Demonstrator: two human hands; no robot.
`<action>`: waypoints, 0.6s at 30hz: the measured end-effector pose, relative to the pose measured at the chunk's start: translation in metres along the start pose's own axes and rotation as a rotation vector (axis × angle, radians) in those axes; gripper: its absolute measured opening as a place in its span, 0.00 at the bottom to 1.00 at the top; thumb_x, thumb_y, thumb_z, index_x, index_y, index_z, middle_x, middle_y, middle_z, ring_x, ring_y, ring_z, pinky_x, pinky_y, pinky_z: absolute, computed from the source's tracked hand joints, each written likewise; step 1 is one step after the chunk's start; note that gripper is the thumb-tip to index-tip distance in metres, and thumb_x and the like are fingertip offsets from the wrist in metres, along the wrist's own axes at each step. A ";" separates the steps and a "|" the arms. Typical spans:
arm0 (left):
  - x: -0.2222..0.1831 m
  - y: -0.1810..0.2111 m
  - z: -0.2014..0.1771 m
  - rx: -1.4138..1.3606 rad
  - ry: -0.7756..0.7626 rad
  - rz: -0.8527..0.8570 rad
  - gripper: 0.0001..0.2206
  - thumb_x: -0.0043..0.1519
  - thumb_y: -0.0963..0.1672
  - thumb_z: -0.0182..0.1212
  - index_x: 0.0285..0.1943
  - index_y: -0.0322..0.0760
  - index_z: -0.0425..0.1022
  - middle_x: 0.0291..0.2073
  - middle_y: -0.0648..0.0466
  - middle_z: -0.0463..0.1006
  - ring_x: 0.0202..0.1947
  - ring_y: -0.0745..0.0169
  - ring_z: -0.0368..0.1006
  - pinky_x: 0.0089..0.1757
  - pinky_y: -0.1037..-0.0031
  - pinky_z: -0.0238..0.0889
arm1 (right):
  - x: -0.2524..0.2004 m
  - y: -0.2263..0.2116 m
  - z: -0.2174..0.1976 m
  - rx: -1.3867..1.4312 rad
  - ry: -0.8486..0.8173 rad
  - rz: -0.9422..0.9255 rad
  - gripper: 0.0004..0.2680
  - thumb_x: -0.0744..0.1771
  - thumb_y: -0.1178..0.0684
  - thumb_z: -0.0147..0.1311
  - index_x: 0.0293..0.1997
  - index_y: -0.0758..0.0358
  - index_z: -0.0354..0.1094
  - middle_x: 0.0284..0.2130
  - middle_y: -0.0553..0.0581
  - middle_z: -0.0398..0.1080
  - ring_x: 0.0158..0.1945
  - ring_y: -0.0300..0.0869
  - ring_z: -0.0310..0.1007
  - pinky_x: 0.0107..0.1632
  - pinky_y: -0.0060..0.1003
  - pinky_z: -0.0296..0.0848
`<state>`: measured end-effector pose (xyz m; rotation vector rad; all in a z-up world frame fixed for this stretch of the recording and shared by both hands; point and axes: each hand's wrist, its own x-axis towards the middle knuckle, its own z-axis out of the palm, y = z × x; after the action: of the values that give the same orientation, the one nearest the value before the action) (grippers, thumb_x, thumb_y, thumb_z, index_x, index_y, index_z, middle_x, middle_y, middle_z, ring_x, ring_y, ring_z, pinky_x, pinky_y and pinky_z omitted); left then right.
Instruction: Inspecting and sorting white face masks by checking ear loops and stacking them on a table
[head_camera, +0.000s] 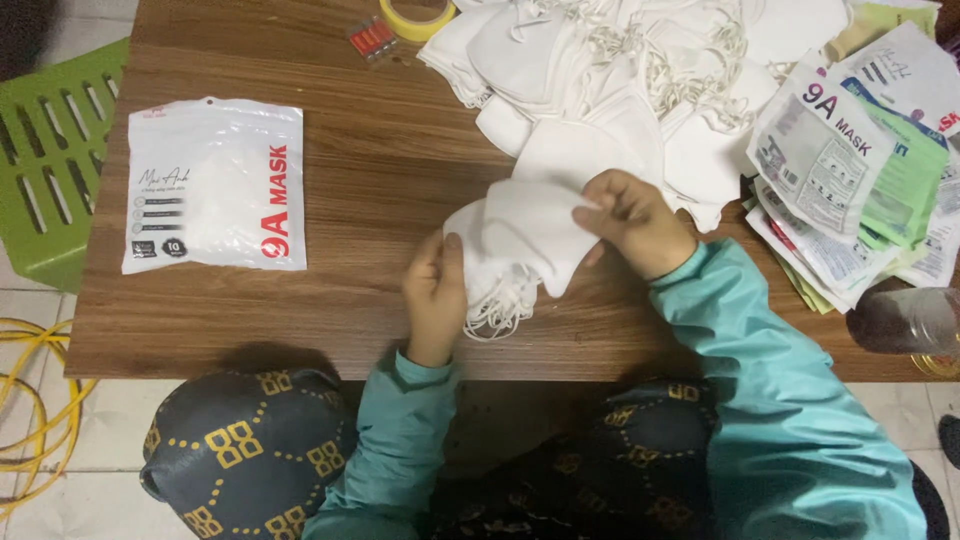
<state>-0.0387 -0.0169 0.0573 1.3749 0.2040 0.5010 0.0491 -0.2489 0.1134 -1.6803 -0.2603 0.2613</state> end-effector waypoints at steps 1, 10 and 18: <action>-0.001 -0.004 0.000 0.001 0.001 -0.002 0.10 0.70 0.44 0.56 0.52 0.37 0.81 0.44 0.45 0.83 0.49 0.61 0.76 0.50 0.66 0.70 | 0.000 0.004 0.002 0.000 -0.001 0.002 0.05 0.68 0.64 0.56 0.44 0.72 0.63 0.32 0.56 0.66 0.29 0.45 0.76 0.24 0.44 0.84; -0.003 0.001 -0.001 -0.329 -0.011 -0.282 0.12 0.71 0.45 0.52 0.54 0.35 0.80 0.35 0.50 0.83 0.36 0.68 0.77 0.40 0.75 0.75 | -0.005 0.016 0.026 0.006 -0.069 0.153 0.06 0.66 0.62 0.60 0.43 0.71 0.67 0.26 0.58 0.69 0.23 0.45 0.78 0.24 0.38 0.84; 0.001 -0.003 -0.003 -0.339 -0.042 -0.247 0.10 0.70 0.43 0.55 0.54 0.35 0.79 0.35 0.46 0.83 0.36 0.65 0.79 0.37 0.73 0.76 | 0.010 0.008 0.030 -0.216 -0.072 0.081 0.06 0.68 0.54 0.59 0.44 0.66 0.72 0.30 0.60 0.72 0.31 0.45 0.78 0.31 0.42 0.83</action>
<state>-0.0385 -0.0146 0.0543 1.0116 0.2391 0.2836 0.0489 -0.2184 0.1011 -1.8997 -0.2827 0.3649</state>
